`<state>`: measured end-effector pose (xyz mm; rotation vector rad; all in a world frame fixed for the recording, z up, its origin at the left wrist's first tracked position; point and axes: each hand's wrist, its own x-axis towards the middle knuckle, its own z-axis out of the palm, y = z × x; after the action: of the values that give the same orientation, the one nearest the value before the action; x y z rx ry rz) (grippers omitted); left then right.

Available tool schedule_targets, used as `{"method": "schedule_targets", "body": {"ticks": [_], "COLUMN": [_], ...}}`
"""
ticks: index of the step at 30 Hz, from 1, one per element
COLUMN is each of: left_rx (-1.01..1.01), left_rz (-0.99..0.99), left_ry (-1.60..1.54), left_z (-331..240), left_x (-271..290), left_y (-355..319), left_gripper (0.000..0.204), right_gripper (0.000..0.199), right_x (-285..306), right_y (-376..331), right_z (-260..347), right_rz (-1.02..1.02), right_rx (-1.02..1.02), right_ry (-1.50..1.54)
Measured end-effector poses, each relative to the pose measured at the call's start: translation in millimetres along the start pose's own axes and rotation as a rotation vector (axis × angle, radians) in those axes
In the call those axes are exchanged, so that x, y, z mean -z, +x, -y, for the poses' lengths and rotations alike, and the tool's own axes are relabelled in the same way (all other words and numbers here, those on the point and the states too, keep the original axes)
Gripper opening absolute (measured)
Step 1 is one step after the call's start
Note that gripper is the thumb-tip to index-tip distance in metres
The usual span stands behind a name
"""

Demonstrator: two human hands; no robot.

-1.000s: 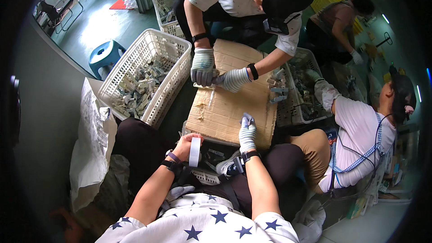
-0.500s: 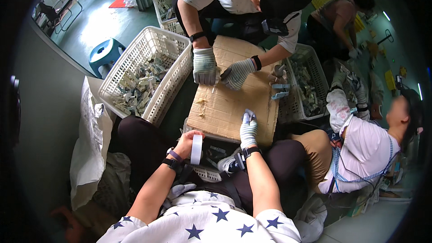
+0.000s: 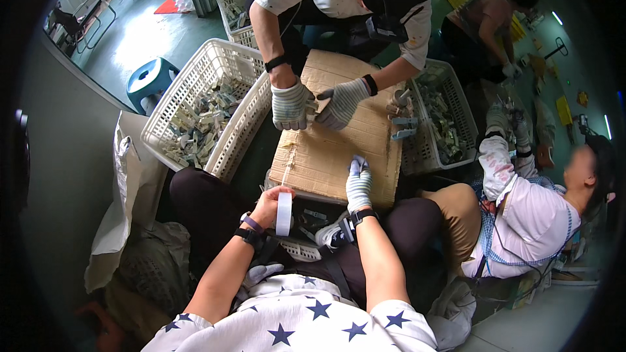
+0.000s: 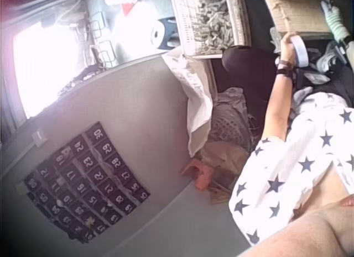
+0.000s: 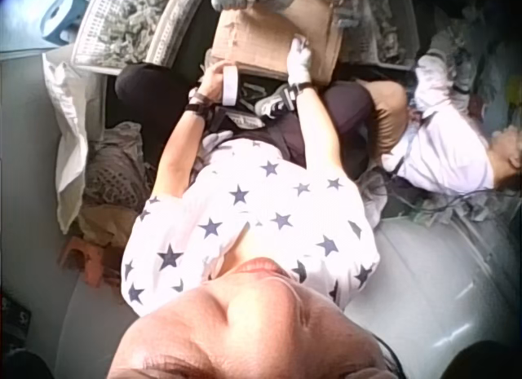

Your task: The recorder is assembling small plastic and metal components, likely clips or fasteners, using tape and manual assembly while sitting on the floor of a manufacturing facility.

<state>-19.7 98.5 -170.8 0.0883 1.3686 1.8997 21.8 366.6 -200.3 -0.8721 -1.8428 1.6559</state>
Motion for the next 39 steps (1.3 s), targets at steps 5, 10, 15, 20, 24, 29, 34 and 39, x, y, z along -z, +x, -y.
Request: {"method": "schedule_targets", "body": {"ticks": [5,10,15,20,24,29,34,39], "left_rx": [0.051,0.057,0.067,0.112,0.129,0.16,0.137,0.115], "left_rz": [0.025,0.014,0.013,0.018,0.03,-0.011,0.014,0.052], "left_ry": [0.128,0.047,-0.028,-0.066,-0.069,-0.016,-0.024,-0.125], "left_z": [3,5,3,3,6,1,5,9], "left_x": [3,4,5,8,8,10,10,19], "left_y": [-4,-1,1,2,5,1,7,11], "left_gripper": [0.022,0.018,0.013,0.011,0.012,0.013,0.014,0.016], "right_gripper": [0.018,0.018,0.019,0.02,0.02,0.026,0.022,0.021], "right_x": [-1,-2,-3,-2,7,-22,-39,-52], "right_y": [-3,-3,-5,-10,-43,-144,-158,-161], "right_z": [5,11,15,21,14,90,108,110], "right_rz": [-0.009,-0.002,0.007,-0.004,-0.027,0.597,0.849,0.853], "right_rx": [-0.008,-0.009,0.022,0.023,-0.156,-0.603,-0.675,-0.851], "right_ry": [0.022,0.011,-0.052,-0.051,-0.019,0.027,0.177,0.383]}}
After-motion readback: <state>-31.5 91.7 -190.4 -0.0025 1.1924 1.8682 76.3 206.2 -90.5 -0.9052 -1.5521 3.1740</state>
